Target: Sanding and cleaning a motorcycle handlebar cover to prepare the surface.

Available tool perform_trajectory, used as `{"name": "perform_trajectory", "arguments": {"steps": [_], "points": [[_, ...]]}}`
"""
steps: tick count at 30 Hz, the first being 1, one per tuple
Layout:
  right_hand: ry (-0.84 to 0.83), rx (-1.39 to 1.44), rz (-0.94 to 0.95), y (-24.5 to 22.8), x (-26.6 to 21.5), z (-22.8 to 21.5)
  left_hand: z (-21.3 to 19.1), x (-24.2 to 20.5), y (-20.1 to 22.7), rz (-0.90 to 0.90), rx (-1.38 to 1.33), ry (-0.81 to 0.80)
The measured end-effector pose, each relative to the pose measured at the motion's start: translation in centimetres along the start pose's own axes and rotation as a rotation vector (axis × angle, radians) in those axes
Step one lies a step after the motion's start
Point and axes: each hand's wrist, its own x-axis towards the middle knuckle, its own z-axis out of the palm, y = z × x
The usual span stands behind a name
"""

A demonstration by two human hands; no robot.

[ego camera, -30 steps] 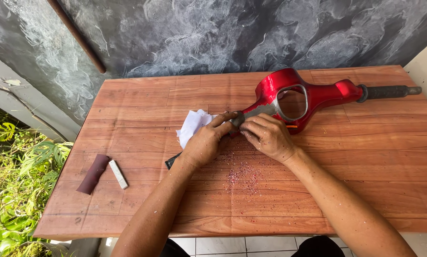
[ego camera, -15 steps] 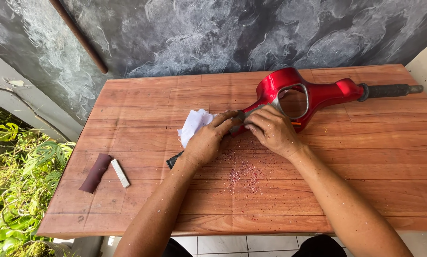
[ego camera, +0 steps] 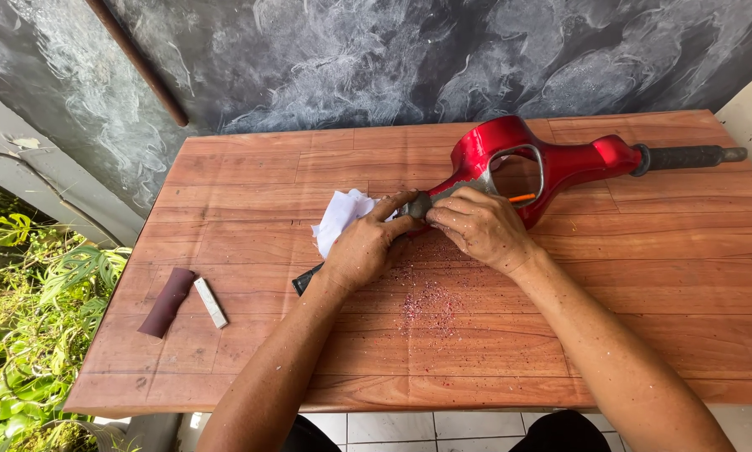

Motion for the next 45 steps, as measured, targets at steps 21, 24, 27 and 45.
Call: {"name": "perform_trajectory", "arguments": {"steps": [21,24,27,45], "points": [[-0.340,-0.029,0.659,0.6,-0.9,-4.3,0.9,0.4,1.4,-0.175,0.140,-0.029],[-0.329,0.023,0.630,-0.8,0.0,-5.8,-0.2,0.5,1.3,-0.204,0.057,-0.060],[-0.336,0.056,0.644,-2.0,0.6,-6.2,-1.3,0.2,0.6,-0.227,0.040,-0.104],[-0.681,-0.095,0.681,-7.1,1.7,-11.3,-3.5,-0.8,-1.3,-0.151,-0.034,-0.172]]}}
